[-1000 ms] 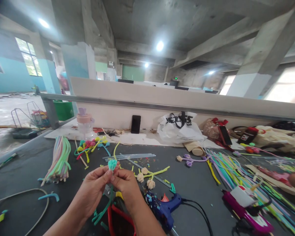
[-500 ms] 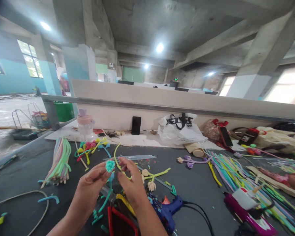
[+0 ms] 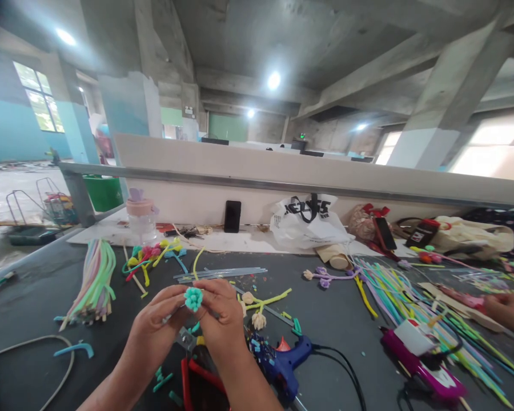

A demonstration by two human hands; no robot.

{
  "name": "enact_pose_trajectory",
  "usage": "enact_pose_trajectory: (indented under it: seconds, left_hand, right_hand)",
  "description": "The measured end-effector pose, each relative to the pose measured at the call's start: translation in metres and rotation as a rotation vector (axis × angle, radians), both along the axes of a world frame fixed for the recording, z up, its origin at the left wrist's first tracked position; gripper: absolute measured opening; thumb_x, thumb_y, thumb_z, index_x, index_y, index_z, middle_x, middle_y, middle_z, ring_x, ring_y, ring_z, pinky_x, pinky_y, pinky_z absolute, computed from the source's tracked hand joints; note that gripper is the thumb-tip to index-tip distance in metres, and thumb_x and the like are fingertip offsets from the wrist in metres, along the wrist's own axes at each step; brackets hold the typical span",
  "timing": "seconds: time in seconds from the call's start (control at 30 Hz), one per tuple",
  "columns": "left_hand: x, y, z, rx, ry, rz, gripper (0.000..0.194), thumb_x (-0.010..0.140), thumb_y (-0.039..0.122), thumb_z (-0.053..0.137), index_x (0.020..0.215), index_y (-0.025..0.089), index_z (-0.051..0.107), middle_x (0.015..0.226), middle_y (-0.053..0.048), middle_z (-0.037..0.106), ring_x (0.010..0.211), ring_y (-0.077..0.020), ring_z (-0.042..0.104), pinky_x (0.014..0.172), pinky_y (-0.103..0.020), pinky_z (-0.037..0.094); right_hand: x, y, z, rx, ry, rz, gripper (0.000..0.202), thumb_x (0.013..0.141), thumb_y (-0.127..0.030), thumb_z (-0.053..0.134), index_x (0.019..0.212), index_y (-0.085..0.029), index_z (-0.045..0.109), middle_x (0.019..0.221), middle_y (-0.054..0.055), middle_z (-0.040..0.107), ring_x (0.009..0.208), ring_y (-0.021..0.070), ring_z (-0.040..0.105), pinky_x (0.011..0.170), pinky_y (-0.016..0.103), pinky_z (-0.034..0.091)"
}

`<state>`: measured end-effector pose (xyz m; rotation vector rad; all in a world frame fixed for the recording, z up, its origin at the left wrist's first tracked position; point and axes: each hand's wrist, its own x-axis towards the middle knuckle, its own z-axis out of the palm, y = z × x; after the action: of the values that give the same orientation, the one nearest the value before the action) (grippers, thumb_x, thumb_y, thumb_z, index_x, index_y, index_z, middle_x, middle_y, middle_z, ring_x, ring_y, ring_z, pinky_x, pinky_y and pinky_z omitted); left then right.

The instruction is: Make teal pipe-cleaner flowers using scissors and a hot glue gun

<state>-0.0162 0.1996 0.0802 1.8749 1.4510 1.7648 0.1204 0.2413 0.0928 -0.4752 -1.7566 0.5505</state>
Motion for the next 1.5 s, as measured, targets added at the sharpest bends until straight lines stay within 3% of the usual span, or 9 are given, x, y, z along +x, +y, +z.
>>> enact_pose_trajectory:
  seconds: [0.13, 0.27, 0.4, 0.7, 0.87, 1.17, 1.5]
  left_hand:
    - [-0.004, -0.001, -0.001, 0.006, -0.044, 0.120, 0.018, 0.076, 0.013, 0.057, 0.086, 0.022, 0.068, 0.091, -0.006, 0.065, 0.087, -0.0204, 0.062, 0.079, -0.031, 0.048]
    - [-0.005, -0.012, 0.012, 0.097, -0.022, 0.152, 0.013, 0.078, 0.015, 0.055, 0.088, 0.021, 0.061, 0.096, -0.007, 0.060, 0.093, -0.0196, 0.058, 0.081, -0.030, 0.046]
    - [-0.007, -0.019, 0.023, 0.145, 0.114, 0.102, 0.013, 0.078, 0.013, 0.056, 0.086, 0.021, 0.062, 0.096, -0.007, 0.058, 0.091, -0.0188, 0.057, 0.081, -0.029, 0.045]
    - [-0.020, -0.011, 0.028, 0.200, 0.394, 0.124, 0.011, 0.078, 0.015, 0.059, 0.082, 0.020, 0.067, 0.083, -0.005, 0.060, 0.082, -0.0190, 0.057, 0.080, -0.035, 0.042]
    - [-0.024, -0.013, 0.039, 0.143, 0.472, 0.055, 0.014, 0.080, 0.013, 0.056, 0.078, 0.021, 0.067, 0.077, -0.003, 0.062, 0.081, -0.0183, 0.056, 0.086, -0.038, 0.038]
    - [-0.018, -0.007, 0.035, -0.033, 0.185, -0.089, 0.011, 0.075, 0.009, 0.057, 0.073, 0.019, 0.062, 0.078, -0.003, 0.062, 0.081, -0.0166, 0.057, 0.076, -0.030, 0.044]
    - [-0.013, -0.006, 0.028, -0.159, -0.055, -0.147, 0.012, 0.076, 0.009, 0.054, 0.068, 0.018, 0.057, 0.071, 0.001, 0.054, 0.071, -0.0120, 0.052, 0.067, -0.023, 0.041]
  right_hand:
    - [0.002, -0.001, 0.005, 0.181, -0.122, -0.155, 0.019, 0.082, -0.018, 0.058, 0.090, -0.028, 0.071, 0.087, 0.003, 0.073, 0.082, 0.0181, 0.064, 0.082, 0.036, 0.042]
    - [0.003, -0.001, 0.004, 0.251, -0.178, -0.239, 0.023, 0.083, -0.013, 0.053, 0.089, -0.028, 0.069, 0.081, 0.001, 0.073, 0.073, 0.0152, 0.067, 0.085, 0.036, 0.037]
    - [0.004, 0.001, -0.001, 0.276, -0.215, -0.224, 0.026, 0.082, -0.009, 0.051, 0.091, -0.027, 0.067, 0.080, 0.000, 0.073, 0.074, 0.0142, 0.067, 0.089, 0.036, 0.036]
    - [0.007, 0.005, 0.002, 0.298, -0.344, -0.186, 0.024, 0.081, -0.006, 0.046, 0.084, -0.023, 0.064, 0.078, 0.000, 0.072, 0.071, 0.0122, 0.065, 0.093, 0.038, 0.032]
    - [0.011, 0.012, -0.001, 0.319, -0.448, -0.151, 0.025, 0.081, -0.003, 0.046, 0.082, -0.022, 0.061, 0.078, 0.000, 0.071, 0.071, 0.0122, 0.064, 0.094, 0.038, 0.029]
    - [0.010, 0.014, 0.001, 0.340, -0.413, -0.099, 0.022, 0.079, -0.004, 0.047, 0.078, -0.022, 0.060, 0.075, -0.002, 0.070, 0.068, 0.0120, 0.064, 0.092, 0.036, 0.030]
    - [0.009, 0.015, -0.003, 0.301, -0.419, -0.104, 0.026, 0.082, -0.006, 0.042, 0.077, -0.022, 0.061, 0.074, -0.001, 0.070, 0.068, 0.0122, 0.063, 0.091, 0.039, 0.029]
